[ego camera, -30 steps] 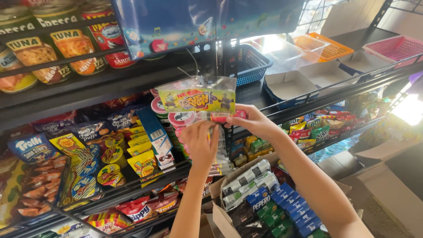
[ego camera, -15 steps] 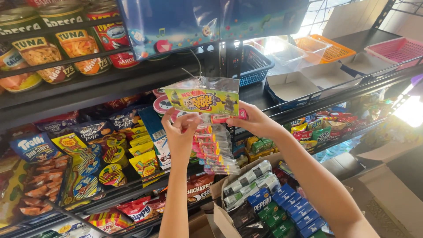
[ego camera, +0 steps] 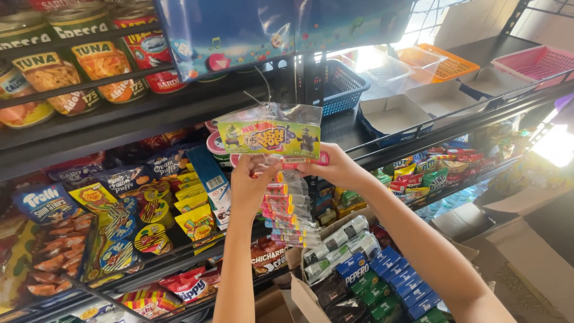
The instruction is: The recorder is organizing and stocking candy and snacks on grocery store shelves from a box.
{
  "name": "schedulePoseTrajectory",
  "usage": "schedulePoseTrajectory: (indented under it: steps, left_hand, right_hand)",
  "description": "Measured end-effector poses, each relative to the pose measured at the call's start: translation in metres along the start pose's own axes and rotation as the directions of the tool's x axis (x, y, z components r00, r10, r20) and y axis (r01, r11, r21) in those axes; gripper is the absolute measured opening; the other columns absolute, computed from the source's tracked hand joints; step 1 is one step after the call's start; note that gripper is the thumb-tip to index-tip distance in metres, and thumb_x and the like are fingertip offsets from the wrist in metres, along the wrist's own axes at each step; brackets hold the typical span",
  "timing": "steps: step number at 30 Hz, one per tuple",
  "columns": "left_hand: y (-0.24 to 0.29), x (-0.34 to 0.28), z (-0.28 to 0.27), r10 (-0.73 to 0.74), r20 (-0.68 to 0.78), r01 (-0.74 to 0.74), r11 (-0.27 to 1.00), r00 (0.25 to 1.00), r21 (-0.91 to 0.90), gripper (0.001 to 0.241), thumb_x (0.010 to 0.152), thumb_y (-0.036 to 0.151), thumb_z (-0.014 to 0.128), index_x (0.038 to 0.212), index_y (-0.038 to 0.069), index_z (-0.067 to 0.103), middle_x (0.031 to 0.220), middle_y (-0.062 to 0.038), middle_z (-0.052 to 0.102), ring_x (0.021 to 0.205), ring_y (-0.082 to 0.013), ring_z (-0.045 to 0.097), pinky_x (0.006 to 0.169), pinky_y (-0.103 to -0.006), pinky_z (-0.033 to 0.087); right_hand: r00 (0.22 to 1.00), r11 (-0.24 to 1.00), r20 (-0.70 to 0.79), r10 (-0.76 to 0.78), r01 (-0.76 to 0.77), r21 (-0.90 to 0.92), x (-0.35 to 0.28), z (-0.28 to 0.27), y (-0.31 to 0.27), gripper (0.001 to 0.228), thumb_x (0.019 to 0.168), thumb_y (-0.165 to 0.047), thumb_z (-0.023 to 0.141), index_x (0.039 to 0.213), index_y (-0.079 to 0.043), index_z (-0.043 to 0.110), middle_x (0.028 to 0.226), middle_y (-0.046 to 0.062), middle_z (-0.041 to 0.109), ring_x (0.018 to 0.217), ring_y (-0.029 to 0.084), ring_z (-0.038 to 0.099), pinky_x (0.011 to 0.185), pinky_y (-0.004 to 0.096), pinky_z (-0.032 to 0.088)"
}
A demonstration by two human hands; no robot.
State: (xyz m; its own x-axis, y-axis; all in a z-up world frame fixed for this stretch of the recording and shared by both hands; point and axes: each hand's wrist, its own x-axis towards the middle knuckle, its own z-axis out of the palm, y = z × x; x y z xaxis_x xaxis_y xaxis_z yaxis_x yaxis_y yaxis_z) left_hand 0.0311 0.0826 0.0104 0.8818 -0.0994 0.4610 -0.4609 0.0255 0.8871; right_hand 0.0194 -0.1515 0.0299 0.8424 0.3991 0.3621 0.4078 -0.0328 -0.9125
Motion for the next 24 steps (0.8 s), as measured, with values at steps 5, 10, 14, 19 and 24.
schedulePoseTrajectory:
  steps: [5,10,14,19,24]
  left_hand:
    - [0.014,-0.001,-0.002,-0.042,0.004,0.041,0.996,0.999,0.076,0.044,0.086,0.022,0.083,0.118,0.001,0.062,0.103,-0.009,0.078,0.091,-0.0128,0.071,0.078,-0.0276,0.056]
    - [0.012,0.0,-0.006,-0.063,-0.005,0.063,0.99,0.998,0.128,0.044,0.085,0.023,0.083,0.117,0.001,0.063,0.106,-0.009,0.077,0.092,-0.0137,0.072,0.08,-0.0276,0.057]
    - [0.018,-0.003,-0.005,-0.049,0.001,0.049,0.996,0.999,0.081,0.046,0.085,0.023,0.082,0.121,0.001,0.062,0.106,-0.01,0.078,0.094,-0.0144,0.072,0.081,-0.0274,0.056]
    - [0.016,-0.001,-0.002,-0.046,0.002,0.046,0.996,0.999,0.078,0.047,0.084,0.023,0.082,0.12,0.001,0.063,0.105,-0.01,0.077,0.093,-0.0145,0.073,0.079,-0.0277,0.057]
    - [0.012,0.0,-0.002,-0.075,-0.001,0.075,0.996,0.997,0.052,0.047,0.085,0.025,0.082,0.12,0.0,0.062,0.106,-0.011,0.076,0.094,-0.0158,0.072,0.079,-0.0287,0.057]
  right_hand:
    - [0.982,0.975,-0.176,-0.069,0.029,-0.22,-0.003,0.017,0.01,0.029,0.093,-0.012,0.076,0.119,0.001,0.073,0.101,0.002,0.075,0.086,0.005,0.06,0.076,0.024,0.053]
    - [0.978,0.994,-0.183,-0.099,0.09,-0.055,0.001,0.029,0.0,0.03,0.089,-0.01,0.08,0.116,-0.001,0.071,0.106,0.0,0.075,0.093,0.003,0.064,0.083,0.023,0.055]
    - [0.981,0.999,-0.191,-0.041,0.04,-0.007,0.001,0.032,-0.004,0.032,0.085,-0.008,0.083,0.115,0.0,0.073,0.104,0.002,0.077,0.092,0.005,0.066,0.082,0.024,0.055]
    - [0.967,0.997,-0.242,-0.08,0.082,0.0,0.004,0.034,-0.007,0.028,0.089,-0.008,0.081,0.115,0.0,0.073,0.105,0.002,0.078,0.094,0.005,0.068,0.086,0.024,0.057]
    - [0.956,0.992,-0.268,-0.12,0.105,-0.068,0.005,0.036,-0.003,0.03,0.088,-0.008,0.081,0.115,0.0,0.072,0.106,0.002,0.077,0.094,0.004,0.066,0.084,0.024,0.056]
